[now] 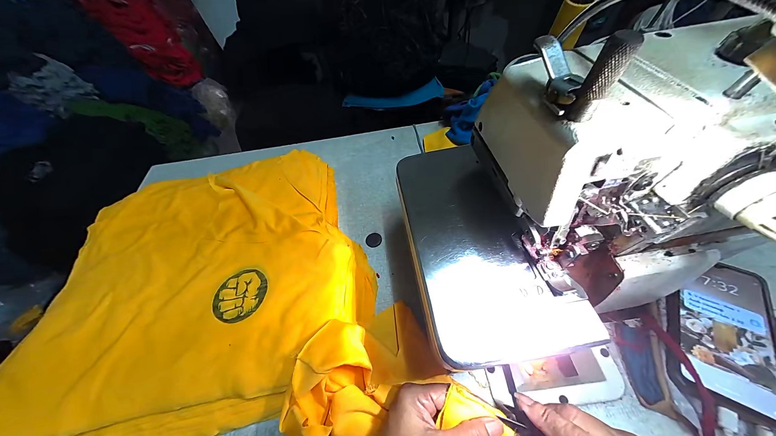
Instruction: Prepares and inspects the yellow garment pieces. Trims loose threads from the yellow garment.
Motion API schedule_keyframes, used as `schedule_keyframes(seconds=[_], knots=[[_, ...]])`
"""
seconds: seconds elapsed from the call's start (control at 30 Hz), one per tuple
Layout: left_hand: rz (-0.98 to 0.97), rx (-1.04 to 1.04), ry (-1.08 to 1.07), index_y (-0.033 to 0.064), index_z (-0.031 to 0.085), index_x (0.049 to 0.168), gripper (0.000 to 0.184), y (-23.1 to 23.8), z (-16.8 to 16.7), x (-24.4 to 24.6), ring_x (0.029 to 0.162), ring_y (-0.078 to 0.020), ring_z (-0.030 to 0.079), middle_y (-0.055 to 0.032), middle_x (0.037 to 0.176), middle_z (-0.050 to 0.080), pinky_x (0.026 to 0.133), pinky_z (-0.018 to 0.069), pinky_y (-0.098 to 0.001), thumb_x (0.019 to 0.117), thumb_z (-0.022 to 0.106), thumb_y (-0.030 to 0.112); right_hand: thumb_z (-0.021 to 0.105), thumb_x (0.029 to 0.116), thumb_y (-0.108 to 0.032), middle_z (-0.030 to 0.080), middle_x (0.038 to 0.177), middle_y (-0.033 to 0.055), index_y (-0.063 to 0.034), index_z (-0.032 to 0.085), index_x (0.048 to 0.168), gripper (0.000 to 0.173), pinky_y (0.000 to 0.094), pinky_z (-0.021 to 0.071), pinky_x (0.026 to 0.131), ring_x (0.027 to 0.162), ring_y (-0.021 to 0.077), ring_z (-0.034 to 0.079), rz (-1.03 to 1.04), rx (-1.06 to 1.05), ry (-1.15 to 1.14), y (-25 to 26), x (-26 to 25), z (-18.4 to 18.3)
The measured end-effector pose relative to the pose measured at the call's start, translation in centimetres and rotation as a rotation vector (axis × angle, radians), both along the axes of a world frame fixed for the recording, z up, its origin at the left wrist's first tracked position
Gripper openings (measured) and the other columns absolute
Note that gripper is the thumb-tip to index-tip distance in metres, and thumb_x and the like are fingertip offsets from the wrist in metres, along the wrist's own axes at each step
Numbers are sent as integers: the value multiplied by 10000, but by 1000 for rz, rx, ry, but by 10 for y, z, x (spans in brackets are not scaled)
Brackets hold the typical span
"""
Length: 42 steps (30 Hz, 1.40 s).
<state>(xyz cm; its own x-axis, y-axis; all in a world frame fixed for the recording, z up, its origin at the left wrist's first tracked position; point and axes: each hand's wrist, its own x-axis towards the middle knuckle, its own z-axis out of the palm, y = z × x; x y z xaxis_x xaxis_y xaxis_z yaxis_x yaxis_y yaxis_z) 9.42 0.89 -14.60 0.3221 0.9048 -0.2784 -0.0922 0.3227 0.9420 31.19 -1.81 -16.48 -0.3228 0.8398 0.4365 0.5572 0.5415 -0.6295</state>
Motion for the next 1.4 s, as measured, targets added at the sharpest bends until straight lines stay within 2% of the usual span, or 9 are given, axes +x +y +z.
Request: schedule_keyframes(seconds=[0.47,0.67,0.8,0.9,0.97,1.07,1.13,1.23,1.4], knots=[[-52,1,17,41,741,839,36,3,-1,-3,655,-15,678,19,728,729,636,570,-211,869,759,36,611,1015,-101,714,850,177,65,701,1113,212,242,565,743,787,194,699,52,11,30,3,-5,-4],[-51,18,8,29,752,884,19,3,0,-2,699,-14,691,13,775,746,675,583,-212,868,762,25,672,987,-154,696,881,195,64,683,1164,280,243,553,697,762,191,669,34,-76,71,3,0,4],[-71,33,-56,-1,749,975,84,2,-2,-5,774,-39,718,-9,856,766,745,605,-237,908,699,-9,747,936,-214,627,781,59,79,645,1158,382,181,439,582,635,22,515,-30,-465,368,2,-5,18],[-59,36,-50,12,742,954,75,1,-2,-6,756,-27,710,8,835,758,730,598,-230,930,671,4,741,928,-169,659,746,8,50,701,1015,239,172,442,576,619,-30,529,-64,-694,395,4,-13,23],[-46,50,-33,13,745,946,64,1,-2,-5,753,-30,711,2,832,760,728,599,-231,928,683,13,712,944,-122,664,714,45,70,697,908,196,172,444,585,615,-20,544,-68,-683,354,3,-16,23],[-5,68,-15,8,753,929,53,1,-3,-2,734,-27,697,-1,814,751,706,589,-222,897,711,3,674,957,-105,614,685,3,41,675,875,167,161,412,545,577,-33,506,-54,-704,346,1,-12,23],[14,75,-13,7,766,936,77,0,-3,-1,739,-17,690,8,821,751,706,582,-208,897,703,-9,706,956,-154,603,687,57,74,660,924,235,218,421,555,586,35,510,-51,-671,307,-2,-8,20],[26,72,24,17,771,941,98,0,-2,1,730,6,679,25,813,747,694,572,-190,905,682,1,722,971,-290,589,748,114,71,580,1127,417,278,479,575,626,130,549,-40,-479,185,-6,-7,18],[26,50,39,18,771,942,108,1,0,1,714,7,676,26,798,745,679,568,-192,916,667,2,661,1004,-207,658,825,189,46,674,1144,289,323,532,569,656,226,630,-66,-172,18,-8,-6,7]])
